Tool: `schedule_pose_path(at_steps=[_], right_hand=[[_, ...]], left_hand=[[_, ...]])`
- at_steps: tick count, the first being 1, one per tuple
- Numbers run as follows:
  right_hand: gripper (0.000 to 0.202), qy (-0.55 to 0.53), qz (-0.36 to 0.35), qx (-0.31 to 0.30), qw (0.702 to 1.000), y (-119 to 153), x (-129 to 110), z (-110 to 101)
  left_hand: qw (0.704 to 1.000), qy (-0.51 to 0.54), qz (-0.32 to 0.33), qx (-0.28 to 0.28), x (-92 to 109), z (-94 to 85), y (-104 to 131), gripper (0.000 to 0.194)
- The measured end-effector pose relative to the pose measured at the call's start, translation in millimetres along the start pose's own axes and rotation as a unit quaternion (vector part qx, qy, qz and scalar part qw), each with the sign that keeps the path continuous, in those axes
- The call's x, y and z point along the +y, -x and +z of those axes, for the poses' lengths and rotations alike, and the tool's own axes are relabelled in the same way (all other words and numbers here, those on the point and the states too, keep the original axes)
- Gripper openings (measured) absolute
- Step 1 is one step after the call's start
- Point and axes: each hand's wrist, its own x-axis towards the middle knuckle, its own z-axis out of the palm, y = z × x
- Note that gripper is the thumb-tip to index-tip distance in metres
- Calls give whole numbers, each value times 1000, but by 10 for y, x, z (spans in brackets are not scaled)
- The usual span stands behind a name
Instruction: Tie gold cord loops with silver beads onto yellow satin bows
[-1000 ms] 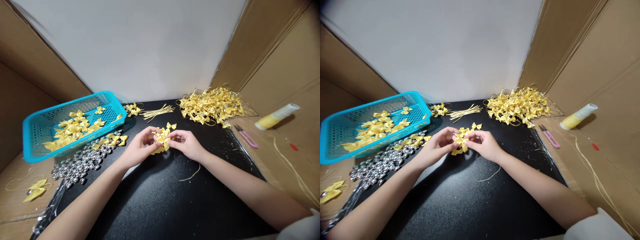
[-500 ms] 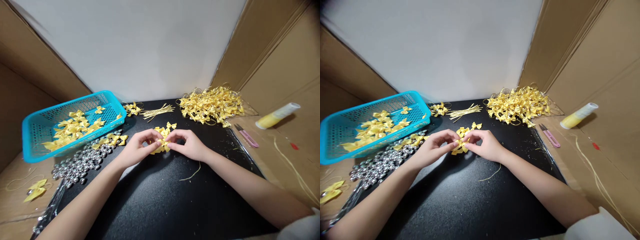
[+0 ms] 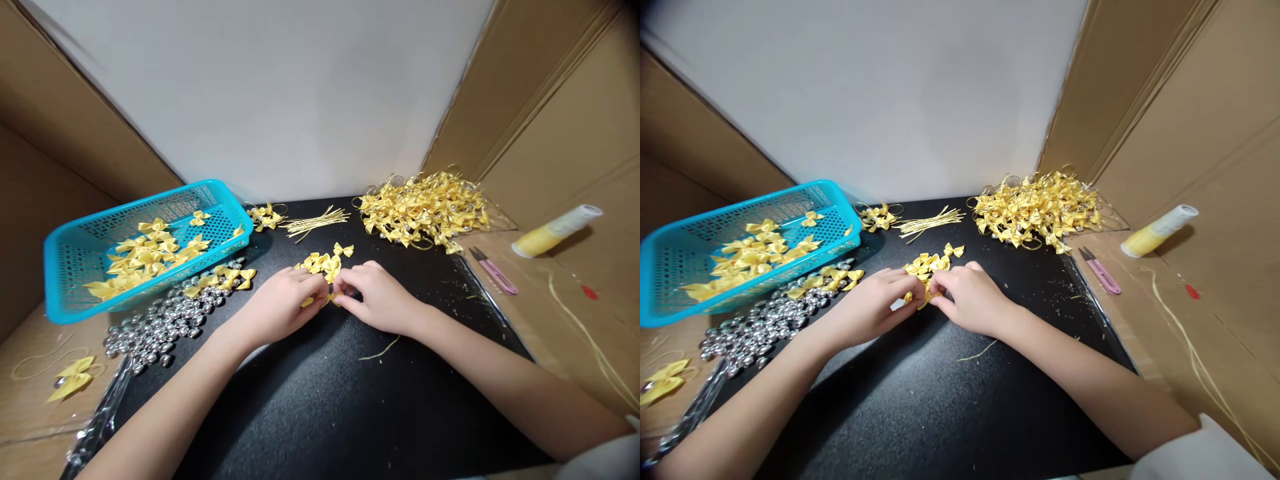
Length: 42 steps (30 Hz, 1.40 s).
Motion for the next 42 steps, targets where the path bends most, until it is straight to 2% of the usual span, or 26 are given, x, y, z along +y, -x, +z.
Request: schedule_pose_path(at_steps=[4,11,15,18,20,24,26,28,34,42], right_hand=[[7,84,23,-37,996,8,-63,-12],[7,121,23,-79,989,15,-89,-9],[10,59,18,-125,990,21,-96,-73],[14,-46,1,-168,985,24,-71,-128],[16,-152,-6,-191,970,20,-30,-133],[21,-340,-2,-212,916,1,76,-70],[22,-382,8,-212,899,-5,115,-39],[21,-400,12,-211,892,-5,132,-29],[19,-397,11,-223,890,4,103,-76],[21,-380,5,-218,899,-1,93,-104]], left_hand=[[998,-57,4,-10,41,42,-2,14],[996,-84,-7,-19,92,38,-16,15],[998,-24,-25,-46,103,5,-12,15],[991,94,-33,-91,73,-10,5,20],[969,213,-31,-121,35,-3,17,24],[889,434,-42,-136,-29,62,21,29],[857,495,-56,-129,-40,101,15,33],[842,522,-69,-118,-42,130,7,36],[857,505,-79,-68,-66,147,-10,35],[870,485,-78,-51,-83,169,-11,34]])
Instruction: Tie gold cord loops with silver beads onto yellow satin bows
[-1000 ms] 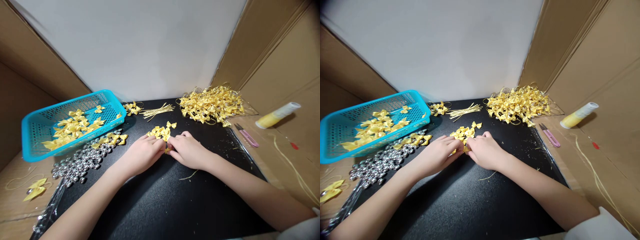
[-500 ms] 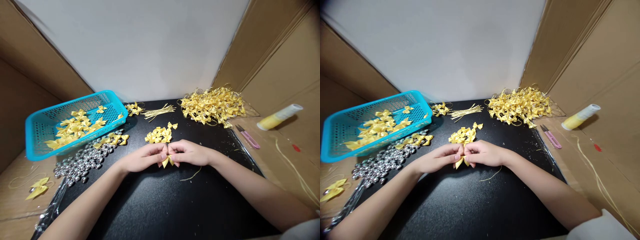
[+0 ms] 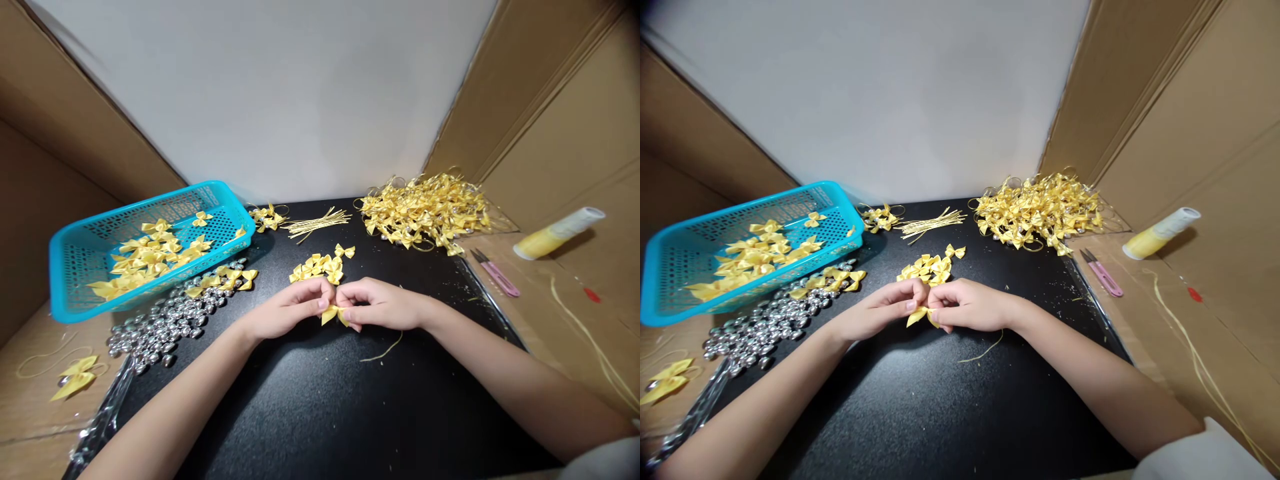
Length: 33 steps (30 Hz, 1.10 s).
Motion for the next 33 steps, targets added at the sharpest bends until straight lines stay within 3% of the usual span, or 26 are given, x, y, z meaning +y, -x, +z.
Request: schedule_pose_path(at_steps=[4,9,12,20,24,26,27,29,31,33], right_hand=[[21,19,4,13,1000,1,-3,-6],[14,51,-40,118,991,-16,13,-25],[15,41,-49,148,987,-16,14,-36],[15,55,-62,171,982,-4,15,-36],[11,84,-61,191,976,-11,27,-48],[11,123,-47,221,966,-25,50,-52],[10,155,-38,236,959,-34,67,-48],[9,237,-29,252,938,-57,112,-19],[11,326,-25,238,914,-78,165,37],[16,399,-17,211,892,-93,217,105]], left_hand=[[1000,11,11,7,-15,8,7,32],[997,2,21,76,-30,-5,34,23],[993,-34,32,105,-12,-17,48,18],[983,-136,59,108,53,-32,44,12],[963,-254,46,75,140,-179,75,11],[921,-380,-21,79,222,-314,142,11],[879,-455,-68,124,268,-389,189,11],[767,-583,-154,217,349,-532,303,12],[672,-648,-217,286,391,-647,418,12],[637,-664,-230,316,382,-712,500,14]])
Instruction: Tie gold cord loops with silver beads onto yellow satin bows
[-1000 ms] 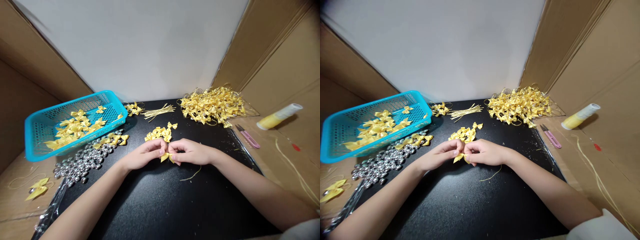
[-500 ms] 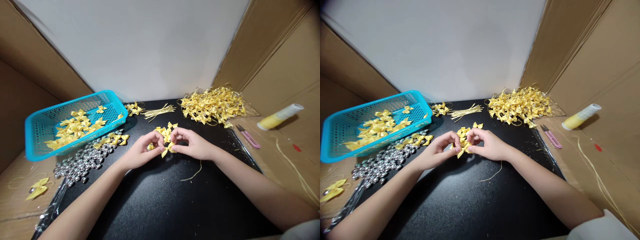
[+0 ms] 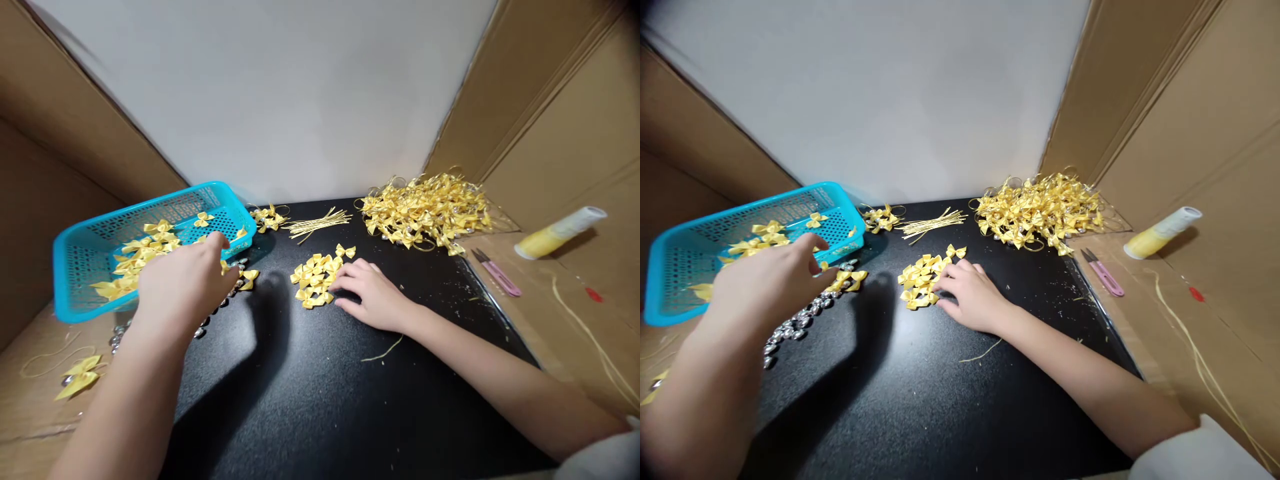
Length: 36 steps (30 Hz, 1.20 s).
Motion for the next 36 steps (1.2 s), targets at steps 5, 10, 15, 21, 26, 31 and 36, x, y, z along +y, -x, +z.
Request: schedule_pose_path(at_steps=[5,10,15,21,26,31,36], right_hand=[[18,89,-30,-25,995,38,1,105],[16,100,-48,-7,994,40,-18,89],[25,117,-78,-38,989,58,-79,90],[14,61,-92,-61,992,27,5,-33],[31,93,9,-57,994,16,-34,-100],[26,95,53,-128,986,34,-96,-78],[14,0,7,-159,987,16,-70,-109]], left_hand=[[997,56,35,-27,95,113,47,25],[964,153,193,-103,458,150,111,19],[902,225,322,-181,666,201,161,13],[898,242,323,-172,745,250,157,6],[876,307,343,-145,840,303,195,8],[865,333,344,-147,898,371,220,8],[848,382,328,-167,933,372,254,10]])
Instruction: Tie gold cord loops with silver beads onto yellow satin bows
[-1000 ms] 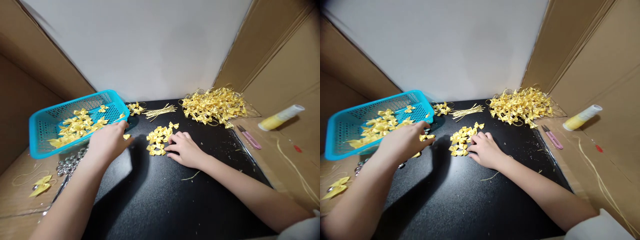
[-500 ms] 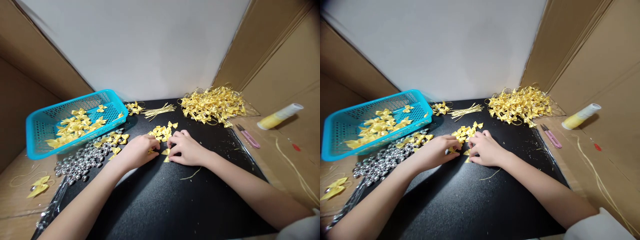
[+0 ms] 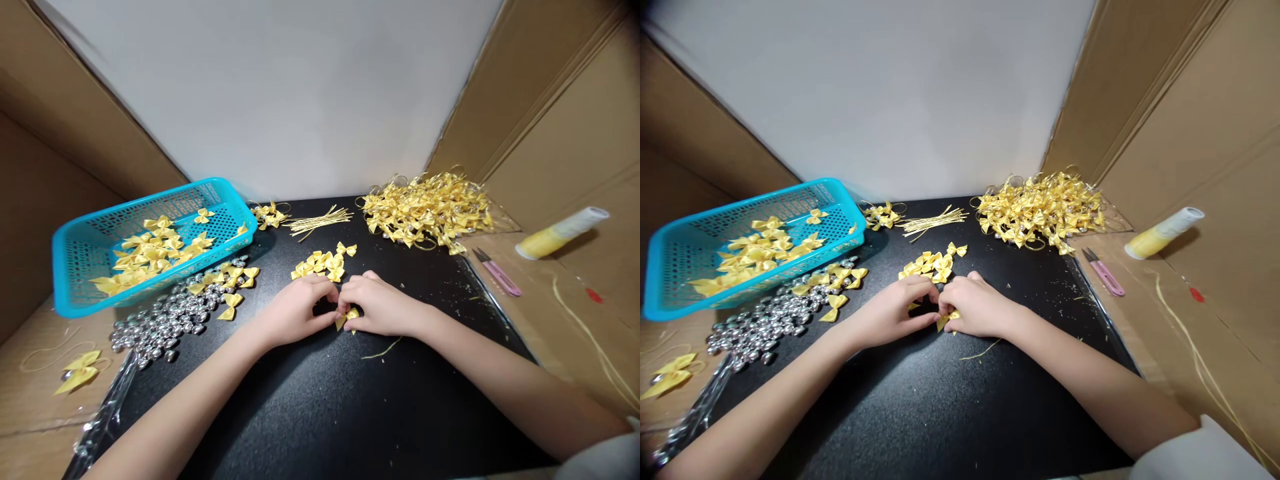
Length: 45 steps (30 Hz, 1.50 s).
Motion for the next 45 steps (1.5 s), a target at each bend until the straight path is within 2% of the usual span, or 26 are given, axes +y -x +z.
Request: schedule_pose_path(at_steps=[5,12,19,25,33,40,45], right_hand=[[21,15,12,45,999,27,52,-135],[12,42,29,-15,999,22,55,-71],[14,39,21,-5,999,0,55,-47],[11,24,37,-6,999,6,47,-32],[10,40,47,-19,998,7,19,-12],[9,22,55,-20,998,13,-9,-24],[8,30,50,-28,998,16,-19,-13]], left_hand=[[999,32,-7,16,6,40,1,14],[1000,2,24,-2,-32,166,-20,8],[998,23,49,20,-21,183,-23,3],[999,-17,31,-1,-28,193,-25,7],[998,-45,48,3,0,188,-14,9],[998,-47,34,-5,10,193,-26,9],[998,-59,22,-27,37,191,-31,10]])
